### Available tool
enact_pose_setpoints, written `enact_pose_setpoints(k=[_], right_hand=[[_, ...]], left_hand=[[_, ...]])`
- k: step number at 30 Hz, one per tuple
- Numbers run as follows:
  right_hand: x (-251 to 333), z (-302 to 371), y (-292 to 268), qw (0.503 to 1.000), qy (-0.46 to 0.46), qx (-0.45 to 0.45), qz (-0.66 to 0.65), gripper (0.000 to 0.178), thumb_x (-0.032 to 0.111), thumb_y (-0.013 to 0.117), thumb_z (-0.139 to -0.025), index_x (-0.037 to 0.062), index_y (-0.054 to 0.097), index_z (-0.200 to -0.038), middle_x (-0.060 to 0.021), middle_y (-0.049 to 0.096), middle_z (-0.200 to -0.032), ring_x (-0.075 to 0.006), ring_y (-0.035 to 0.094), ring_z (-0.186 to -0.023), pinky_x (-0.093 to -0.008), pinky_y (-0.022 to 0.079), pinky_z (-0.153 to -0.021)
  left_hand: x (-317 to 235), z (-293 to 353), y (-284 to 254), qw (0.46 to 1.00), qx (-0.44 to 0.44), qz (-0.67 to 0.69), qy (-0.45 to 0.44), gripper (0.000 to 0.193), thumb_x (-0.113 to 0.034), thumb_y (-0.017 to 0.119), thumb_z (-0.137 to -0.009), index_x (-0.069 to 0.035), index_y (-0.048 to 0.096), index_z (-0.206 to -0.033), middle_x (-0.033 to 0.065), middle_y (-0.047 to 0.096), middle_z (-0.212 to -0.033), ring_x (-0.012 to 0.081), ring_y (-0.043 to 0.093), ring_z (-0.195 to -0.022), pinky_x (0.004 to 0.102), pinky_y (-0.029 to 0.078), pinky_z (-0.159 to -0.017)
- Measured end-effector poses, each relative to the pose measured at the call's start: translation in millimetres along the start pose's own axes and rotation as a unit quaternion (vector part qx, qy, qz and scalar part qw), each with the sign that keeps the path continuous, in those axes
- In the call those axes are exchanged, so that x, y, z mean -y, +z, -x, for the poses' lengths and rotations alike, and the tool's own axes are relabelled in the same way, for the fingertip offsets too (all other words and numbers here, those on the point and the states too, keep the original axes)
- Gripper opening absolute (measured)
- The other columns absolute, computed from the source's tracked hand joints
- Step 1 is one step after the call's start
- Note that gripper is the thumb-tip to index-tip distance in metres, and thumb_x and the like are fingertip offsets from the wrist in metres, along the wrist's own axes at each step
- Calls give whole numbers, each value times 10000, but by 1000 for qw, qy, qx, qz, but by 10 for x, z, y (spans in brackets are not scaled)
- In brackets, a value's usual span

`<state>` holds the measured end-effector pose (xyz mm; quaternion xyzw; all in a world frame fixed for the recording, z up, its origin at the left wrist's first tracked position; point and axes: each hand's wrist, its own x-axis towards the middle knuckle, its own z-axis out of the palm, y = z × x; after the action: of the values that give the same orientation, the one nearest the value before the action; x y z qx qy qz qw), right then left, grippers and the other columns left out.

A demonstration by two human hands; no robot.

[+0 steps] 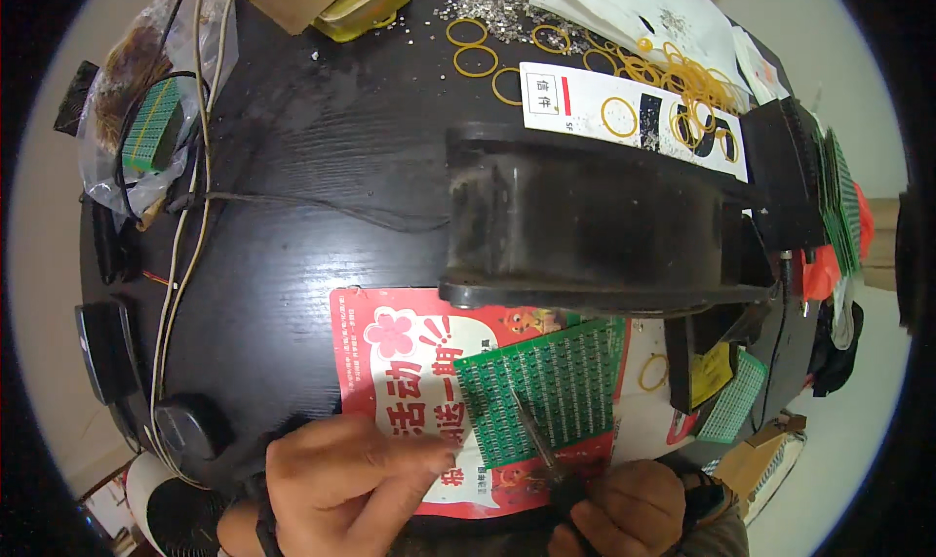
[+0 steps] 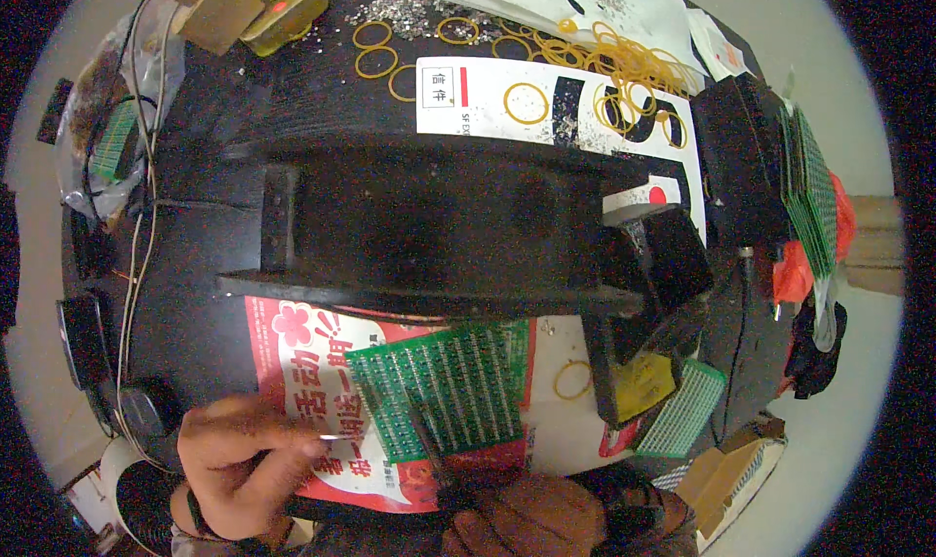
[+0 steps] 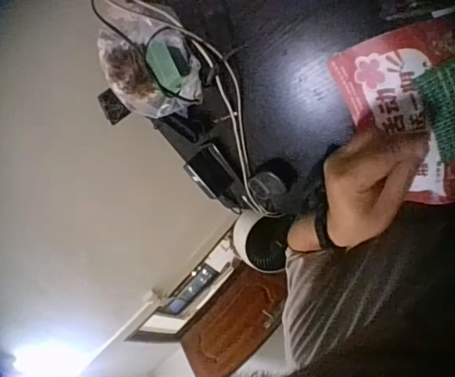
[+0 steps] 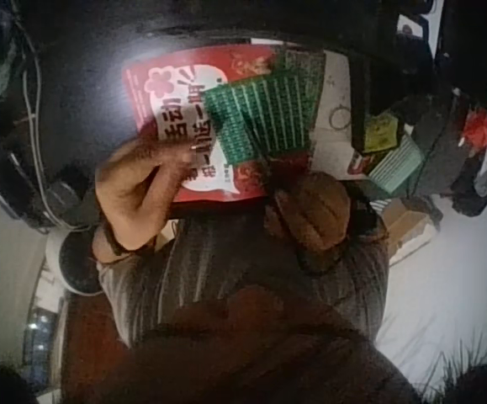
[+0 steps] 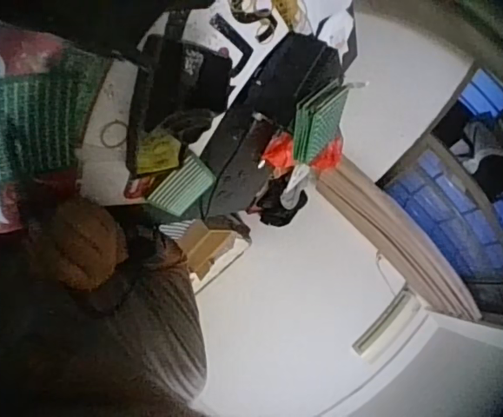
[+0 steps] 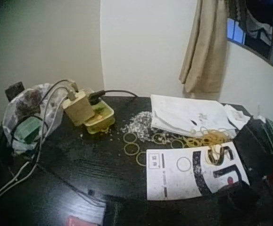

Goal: Soldering components onto a green printed circuit board using a soldering iron and flux.

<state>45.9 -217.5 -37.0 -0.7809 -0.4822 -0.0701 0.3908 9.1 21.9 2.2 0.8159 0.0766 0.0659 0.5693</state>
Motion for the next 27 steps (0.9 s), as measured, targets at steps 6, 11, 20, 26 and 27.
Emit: enact_pose_setpoints(k=[6,11,20,26,27], right_hand=[[-44,0,48,999,-28,-28,-3,180,164,686,-794,20,660,-897,-88,589,-771,-254,592,-723,-380,526,-571],[-74,-1,42,999,-26,-17,-10,162,153,679,-788,11,648,-857,-89,579,-693,-244,586,-654,-360,512,-518],[-192,-13,129,991,-116,-64,-15,172,145,674,-787,-17,634,-825,-103,580,-651,-226,573,-586,-320,480,-450],[-143,-24,105,993,-94,-66,-17,178,159,684,-783,-11,648,-824,-105,587,-678,-237,581,-612,-336,507,-491],[-120,-23,88,996,-77,-53,-17,179,161,686,-782,-8,654,-830,-104,587,-683,-240,582,-618,-343,509,-502]], left_hand=[[186,148,117,978,-32,-175,113,160,-16,697,-599,-16,682,-758,80,603,-623,188,498,-474,295,354,-451],[224,130,248,981,-35,-169,85,180,-14,695,-591,-12,685,-770,83,590,-615,196,478,-459,300,348,-447],[181,188,260,969,-31,-216,115,181,10,700,-617,-9,691,-797,107,673,-736,203,494,-471,314,376,-456],[192,190,308,969,-52,-208,119,210,15,709,-626,4,693,-835,94,669,-745,198,504,-484,318,386,-458],[180,190,298,970,-43,-212,114,216,14,710,-627,4,692,-842,94,668,-745,198,507,-486,317,388,-458]])
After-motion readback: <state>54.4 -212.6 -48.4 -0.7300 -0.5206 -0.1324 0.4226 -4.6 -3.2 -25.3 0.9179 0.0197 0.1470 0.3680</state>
